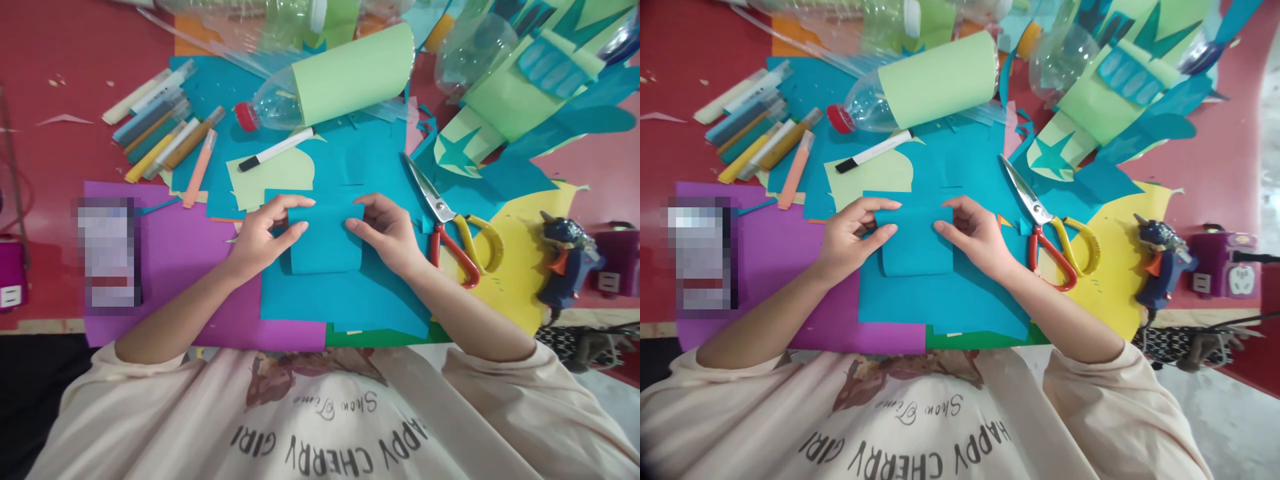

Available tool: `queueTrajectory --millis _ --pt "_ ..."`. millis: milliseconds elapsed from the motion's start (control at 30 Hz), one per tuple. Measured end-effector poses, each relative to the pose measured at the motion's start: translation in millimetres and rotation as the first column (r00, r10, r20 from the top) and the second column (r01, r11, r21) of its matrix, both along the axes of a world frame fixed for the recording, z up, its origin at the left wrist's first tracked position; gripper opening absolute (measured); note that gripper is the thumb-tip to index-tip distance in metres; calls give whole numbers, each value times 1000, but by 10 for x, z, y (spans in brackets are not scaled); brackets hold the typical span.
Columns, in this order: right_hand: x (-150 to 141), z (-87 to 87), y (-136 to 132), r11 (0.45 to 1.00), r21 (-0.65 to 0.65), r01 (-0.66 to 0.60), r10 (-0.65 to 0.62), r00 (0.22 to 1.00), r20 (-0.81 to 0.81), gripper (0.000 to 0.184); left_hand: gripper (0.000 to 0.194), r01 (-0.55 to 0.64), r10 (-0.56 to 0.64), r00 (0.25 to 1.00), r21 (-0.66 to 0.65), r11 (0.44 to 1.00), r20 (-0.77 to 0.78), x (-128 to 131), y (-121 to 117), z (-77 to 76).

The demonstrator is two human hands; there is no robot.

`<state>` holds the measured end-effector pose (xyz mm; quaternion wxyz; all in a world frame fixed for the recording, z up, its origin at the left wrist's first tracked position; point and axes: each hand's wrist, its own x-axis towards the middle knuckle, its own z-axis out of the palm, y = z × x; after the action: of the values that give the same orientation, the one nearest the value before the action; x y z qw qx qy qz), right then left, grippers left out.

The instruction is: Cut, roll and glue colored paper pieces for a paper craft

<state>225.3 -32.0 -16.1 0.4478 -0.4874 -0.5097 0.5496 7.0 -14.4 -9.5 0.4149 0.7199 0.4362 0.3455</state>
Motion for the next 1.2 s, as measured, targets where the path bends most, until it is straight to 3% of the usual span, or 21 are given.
queueTrajectory --millis 367,867,1200 --pt "-1 -2 4 996 91 9 -16 997 75 38 24 5 -5 999 -17 1000 -35 -1 10 12" --pt "4 6 2 995 101 10 -18 997 74 22 25 16 -16 1000 -77 997 -5 11 37 17" --pt "11 9 -4 997 81 7 -16 993 115 28 21 11 -10 1000 -93 996 11 4 39 5"
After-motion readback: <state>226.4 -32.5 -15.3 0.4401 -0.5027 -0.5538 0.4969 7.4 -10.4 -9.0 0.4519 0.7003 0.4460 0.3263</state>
